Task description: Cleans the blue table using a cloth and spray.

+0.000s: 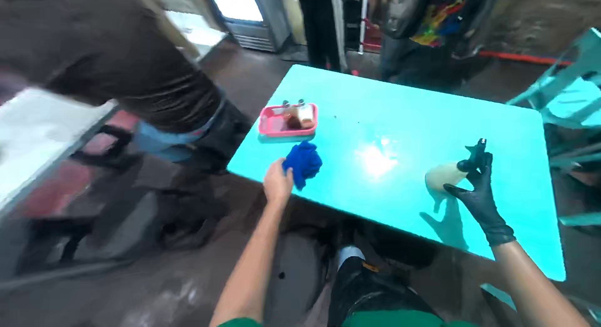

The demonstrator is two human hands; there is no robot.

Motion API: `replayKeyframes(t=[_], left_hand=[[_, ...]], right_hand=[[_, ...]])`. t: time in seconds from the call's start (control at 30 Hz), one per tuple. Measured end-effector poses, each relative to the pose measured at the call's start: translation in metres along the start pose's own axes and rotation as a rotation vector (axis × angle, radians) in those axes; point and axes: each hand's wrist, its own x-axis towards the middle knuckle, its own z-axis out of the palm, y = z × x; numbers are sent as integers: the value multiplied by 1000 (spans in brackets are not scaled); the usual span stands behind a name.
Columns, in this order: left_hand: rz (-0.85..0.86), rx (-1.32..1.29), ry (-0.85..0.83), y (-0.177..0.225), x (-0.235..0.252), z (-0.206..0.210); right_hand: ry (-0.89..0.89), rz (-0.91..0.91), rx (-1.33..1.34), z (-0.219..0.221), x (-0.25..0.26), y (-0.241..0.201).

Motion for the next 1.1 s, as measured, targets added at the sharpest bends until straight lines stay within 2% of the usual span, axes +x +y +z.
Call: replayKeyframes(t=[0.1,0.17,0.27,0.33,0.4,0.47,0.6,0.73,0.8,0.87,0.97,1.1], left_hand=[[131,139,26,-14,98,7],[223,233,7,-25,140,12],[297,338,-58,-43,166,23],[332,396,-58,-51,174,26],[359,436,-46,-53,174,27],[377,401,-29,-56,164,31],[321,366,79,-56,137,36],[156,354,8,-41,119,29],[98,276,-20,-31,112,23],[161,171,65,-28,98,23],[362,50,169,-24,65,33],[473,44,57,-27,40,68]], right_hand=[[75,92,28,8,14,-3],[109,84,18,9,24,-5],[129,110,-122,10,29,-9],[178,46,-233,18,36,-7],[224,-39,-272,27,44,-4],[202,-49,-189,36,48,-8],[-44,23,-38,54,57,-42],[-355,324,64,68,54,-66],[-435,480,80,81,49,-74],[-451,559,60,94,38,-80],[-443,593,5,106,22,-86],[-526,500,27,104,17,-91]])
